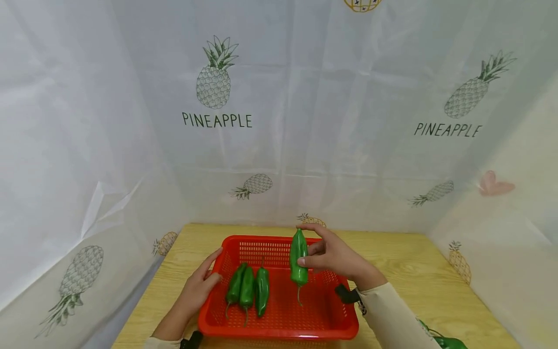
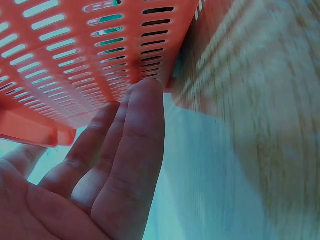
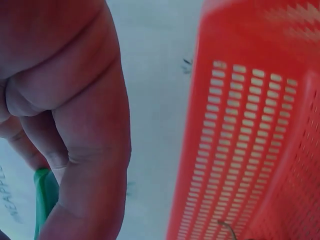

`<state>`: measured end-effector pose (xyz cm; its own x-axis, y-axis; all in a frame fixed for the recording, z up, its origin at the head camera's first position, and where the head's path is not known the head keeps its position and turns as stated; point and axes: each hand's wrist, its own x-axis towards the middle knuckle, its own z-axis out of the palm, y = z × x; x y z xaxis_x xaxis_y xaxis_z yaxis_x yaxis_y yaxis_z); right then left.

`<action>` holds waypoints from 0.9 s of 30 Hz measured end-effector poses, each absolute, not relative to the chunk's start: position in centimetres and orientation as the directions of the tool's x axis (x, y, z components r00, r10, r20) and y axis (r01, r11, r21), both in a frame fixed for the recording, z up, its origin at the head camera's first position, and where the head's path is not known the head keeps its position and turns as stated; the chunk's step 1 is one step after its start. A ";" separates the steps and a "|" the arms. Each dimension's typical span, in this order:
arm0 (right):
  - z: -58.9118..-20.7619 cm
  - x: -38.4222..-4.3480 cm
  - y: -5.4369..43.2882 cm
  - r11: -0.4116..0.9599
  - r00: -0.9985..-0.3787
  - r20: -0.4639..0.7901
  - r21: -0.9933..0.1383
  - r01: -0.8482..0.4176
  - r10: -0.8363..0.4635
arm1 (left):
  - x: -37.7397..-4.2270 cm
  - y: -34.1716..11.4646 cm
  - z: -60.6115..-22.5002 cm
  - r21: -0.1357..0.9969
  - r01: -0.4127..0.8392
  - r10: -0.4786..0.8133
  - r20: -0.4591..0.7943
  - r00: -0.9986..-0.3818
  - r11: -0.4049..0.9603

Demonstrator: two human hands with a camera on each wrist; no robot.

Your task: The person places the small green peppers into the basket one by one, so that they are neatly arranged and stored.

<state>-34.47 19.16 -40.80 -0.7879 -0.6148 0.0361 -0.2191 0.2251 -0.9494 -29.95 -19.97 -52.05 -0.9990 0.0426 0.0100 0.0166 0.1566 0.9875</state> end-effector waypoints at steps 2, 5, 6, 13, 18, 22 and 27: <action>-40.9 -34.8 18.2 0.233 -0.780 0.028 -0.947 -0.221 -0.625 | -29.9 -20.0 -52.1 0.988 0.014 0.044 0.007 -0.999 0.153; -41.4 -35.2 17.1 0.255 -0.772 0.009 -0.941 -0.220 -0.635 | -29.9 -20.0 -52.2 0.988 0.015 0.034 0.009 -0.999 0.153; -41.7 -35.3 16.8 0.267 -0.770 -0.003 -0.939 -0.218 -0.638 | -29.9 -20.0 -52.1 0.988 0.015 0.033 0.010 -0.999 0.150; -43.4 -35.8 14.9 0.344 -0.739 -0.088 -0.917 -0.202 -0.668 | -30.0 -19.6 -52.0 0.987 0.017 0.033 0.012 -0.999 0.158; -44.2 -36.2 13.7 0.389 -0.729 -0.117 -0.895 -0.216 -0.674 | -29.9 -19.5 -51.9 0.987 0.013 0.011 0.011 -1.000 0.159; -44.9 -36.4 13.1 0.436 -0.729 -0.125 -0.864 -0.253 -0.673 | -29.9 -19.5 -51.9 0.988 0.015 0.017 0.013 -1.000 0.156; -45.5 -36.4 12.7 0.471 -0.735 -0.133 -0.838 -0.274 -0.665 | -29.7 -19.6 -52.0 0.989 0.022 0.016 0.020 -1.000 0.148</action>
<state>-36.41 12.67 -45.54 -0.7350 -0.6648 -0.1335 -0.2739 0.4711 -0.8385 -29.73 -19.60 -51.99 -0.9997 0.0157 0.0201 0.0223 0.1483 0.9887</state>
